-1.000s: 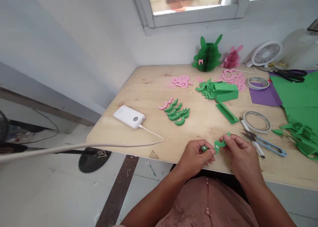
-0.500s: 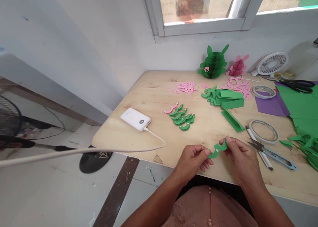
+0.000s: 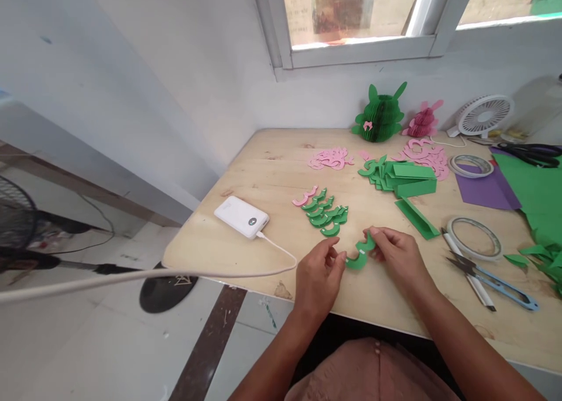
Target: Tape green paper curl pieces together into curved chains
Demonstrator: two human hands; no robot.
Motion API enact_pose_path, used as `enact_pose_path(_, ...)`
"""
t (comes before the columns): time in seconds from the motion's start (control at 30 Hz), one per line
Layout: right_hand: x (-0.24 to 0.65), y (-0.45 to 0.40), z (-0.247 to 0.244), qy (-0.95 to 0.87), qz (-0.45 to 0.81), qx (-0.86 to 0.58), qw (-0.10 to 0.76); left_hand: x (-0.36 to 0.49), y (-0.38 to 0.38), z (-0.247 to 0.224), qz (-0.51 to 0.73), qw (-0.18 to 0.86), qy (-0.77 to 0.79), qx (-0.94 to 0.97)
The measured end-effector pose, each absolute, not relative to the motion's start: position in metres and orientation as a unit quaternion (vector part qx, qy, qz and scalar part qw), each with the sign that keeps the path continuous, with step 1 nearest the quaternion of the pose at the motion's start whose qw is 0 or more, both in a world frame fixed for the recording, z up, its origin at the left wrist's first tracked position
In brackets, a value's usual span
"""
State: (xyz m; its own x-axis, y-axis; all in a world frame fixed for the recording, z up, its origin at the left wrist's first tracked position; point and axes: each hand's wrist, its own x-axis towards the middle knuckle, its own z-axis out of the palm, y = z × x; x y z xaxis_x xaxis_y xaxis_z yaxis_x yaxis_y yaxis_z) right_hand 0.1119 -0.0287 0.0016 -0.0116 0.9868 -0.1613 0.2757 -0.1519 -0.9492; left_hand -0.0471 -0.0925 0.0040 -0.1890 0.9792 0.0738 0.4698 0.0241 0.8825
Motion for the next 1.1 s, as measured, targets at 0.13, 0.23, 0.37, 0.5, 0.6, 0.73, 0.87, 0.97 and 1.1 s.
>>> enact_pose_path(0.13, 0.116, -0.025, -0.004, -0.624, 0.348, -0.597, 0.364, -0.052, -0.094, -0.003, 0.382, 0.118, 0.632, 0.664)
enact_pose_path(0.23, 0.122, -0.037, -0.005, -0.685, 0.291, -0.569, 0.349, -0.048, -0.092, -0.005, 0.327, 0.070, 0.590, 0.735)
enact_pose_path(0.37, 0.127, -0.058, -0.002, -0.730, 0.264, -0.539, 0.327, -0.042, -0.085, -0.009, 0.241, 0.045, 0.562, 0.790)
enact_pose_path(0.5, 0.131, -0.072, 0.001, -0.732, 0.262, -0.541, 0.321, -0.043, -0.075, -0.013, 0.204, -0.005, 0.562, 0.801)
enact_pose_path(0.6, 0.135, -0.079, 0.001, -0.726, 0.266, -0.547, 0.322, -0.047, -0.066, -0.015, 0.189, -0.038, 0.576, 0.795)
enact_pose_path(0.73, 0.137, -0.086, -0.003, -0.720, 0.275, -0.547, 0.326, -0.054, -0.056, -0.016, 0.172, -0.073, 0.597, 0.780)
enact_pose_path(0.87, 0.139, -0.090, -0.007, -0.714, 0.284, -0.549, 0.327, -0.061, -0.048, -0.018, 0.172, -0.087, 0.613, 0.767)
enact_pose_path(0.97, 0.140, -0.090, -0.009, -0.714, 0.285, -0.548, 0.328, -0.064, -0.043, -0.019, 0.168, -0.097, 0.626, 0.755)
enact_pose_path(1.1, 0.141, -0.089, -0.012, -0.719, 0.278, -0.544, 0.331, -0.066, -0.038, -0.021, 0.168, -0.115, 0.641, 0.740)
